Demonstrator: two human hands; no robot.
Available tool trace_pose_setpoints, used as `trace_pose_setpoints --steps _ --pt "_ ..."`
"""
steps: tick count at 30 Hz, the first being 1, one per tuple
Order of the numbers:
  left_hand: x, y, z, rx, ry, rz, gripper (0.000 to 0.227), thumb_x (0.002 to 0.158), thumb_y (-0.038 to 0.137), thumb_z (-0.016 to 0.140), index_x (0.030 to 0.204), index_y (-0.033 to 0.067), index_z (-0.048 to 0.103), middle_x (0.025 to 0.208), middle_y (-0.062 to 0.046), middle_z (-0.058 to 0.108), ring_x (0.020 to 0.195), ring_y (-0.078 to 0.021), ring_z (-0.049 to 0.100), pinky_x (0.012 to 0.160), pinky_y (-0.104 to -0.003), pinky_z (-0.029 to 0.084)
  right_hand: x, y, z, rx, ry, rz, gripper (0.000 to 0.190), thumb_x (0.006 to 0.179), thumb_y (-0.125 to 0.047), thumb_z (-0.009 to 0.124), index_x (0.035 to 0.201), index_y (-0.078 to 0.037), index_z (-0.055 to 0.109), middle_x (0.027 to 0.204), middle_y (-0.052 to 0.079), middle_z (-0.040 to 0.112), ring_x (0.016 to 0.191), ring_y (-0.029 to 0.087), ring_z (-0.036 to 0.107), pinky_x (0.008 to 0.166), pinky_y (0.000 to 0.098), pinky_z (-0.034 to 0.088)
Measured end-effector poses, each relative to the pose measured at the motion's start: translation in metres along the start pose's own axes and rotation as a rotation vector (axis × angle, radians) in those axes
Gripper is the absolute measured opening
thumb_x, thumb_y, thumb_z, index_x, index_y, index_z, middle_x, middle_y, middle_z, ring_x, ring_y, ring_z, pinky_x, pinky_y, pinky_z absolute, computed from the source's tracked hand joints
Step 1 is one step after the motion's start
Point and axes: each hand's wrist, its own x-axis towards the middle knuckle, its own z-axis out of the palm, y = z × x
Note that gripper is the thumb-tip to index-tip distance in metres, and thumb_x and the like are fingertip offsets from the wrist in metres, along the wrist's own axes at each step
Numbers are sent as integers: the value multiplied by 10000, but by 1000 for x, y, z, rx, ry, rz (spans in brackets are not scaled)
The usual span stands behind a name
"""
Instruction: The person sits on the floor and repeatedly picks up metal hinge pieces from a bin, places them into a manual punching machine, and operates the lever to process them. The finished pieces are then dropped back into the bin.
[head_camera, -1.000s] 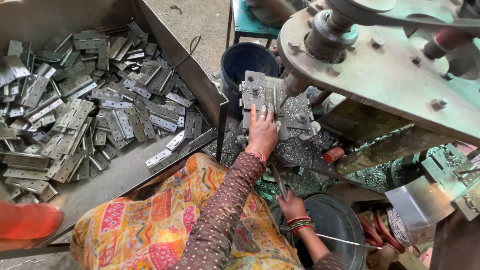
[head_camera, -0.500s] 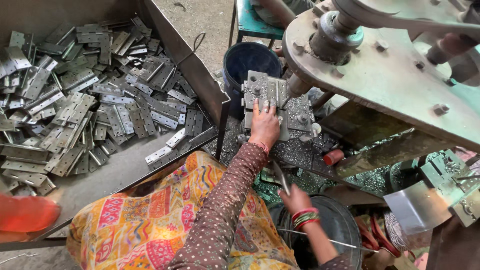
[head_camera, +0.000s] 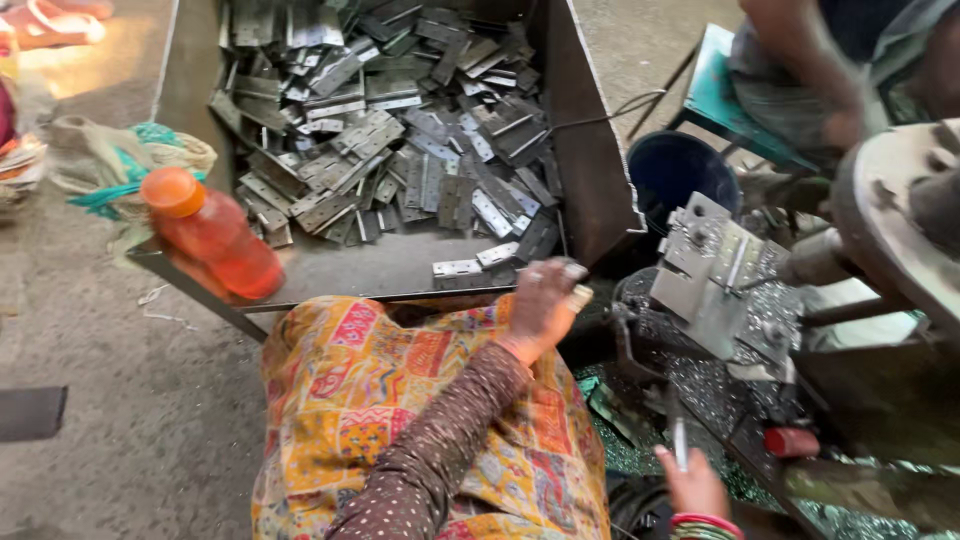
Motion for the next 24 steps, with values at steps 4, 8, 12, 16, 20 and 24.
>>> trace_pose_setpoints --steps 4,8,12,16,20,24 --pt "-10 -115 13 80 -140 -566 561 962 322 593 1404 -13 515 1486 -266 481 1082 -427 598 943 -511 474 15 -13 -48 3 -112 24 670 821 -629 653 1160 -53 689 635 162 696 439 289 649 480 411 527" --pt "3 -181 40 415 57 -720 502 893 336 625 1273 14 562 1296 -228 566 1070 -395 642 906 -518 460 25 -8 -53 -112 -115 7 676 818 -633 677 1140 -40 713 623 161 697 507 278 707 548 404 548" --pt "19 -211 64 515 -25 -860 289 1094 167 552 1372 92 572 1104 -117 646 950 -299 676 984 -510 460 37 1 -50 -109 -167 -64 660 795 -620 697 1093 -32 734 618 145 709 579 269 745 601 379 574" --pt "20 -217 65 404 12 -901 305 961 177 657 1244 85 591 1042 -104 656 907 -272 678 975 -500 449 27 -3 -51 -168 -103 -27 641 795 -612 708 1090 -43 730 638 130 698 601 250 728 622 364 573" --pt "8 -202 48 215 7 -938 324 810 213 763 1089 102 642 1051 -112 645 964 -312 667 925 -519 432 7 -26 -60 -191 -120 98 620 827 -607 691 1128 -66 724 618 158 723 507 287 743 565 413 592" --pt "-7 -192 33 377 17 -822 294 650 209 795 923 161 695 1061 -128 642 969 -327 663 921 -553 443 -13 -53 -64 -218 -98 130 623 844 -634 656 1192 -119 691 669 187 755 558 319 771 599 433 607"
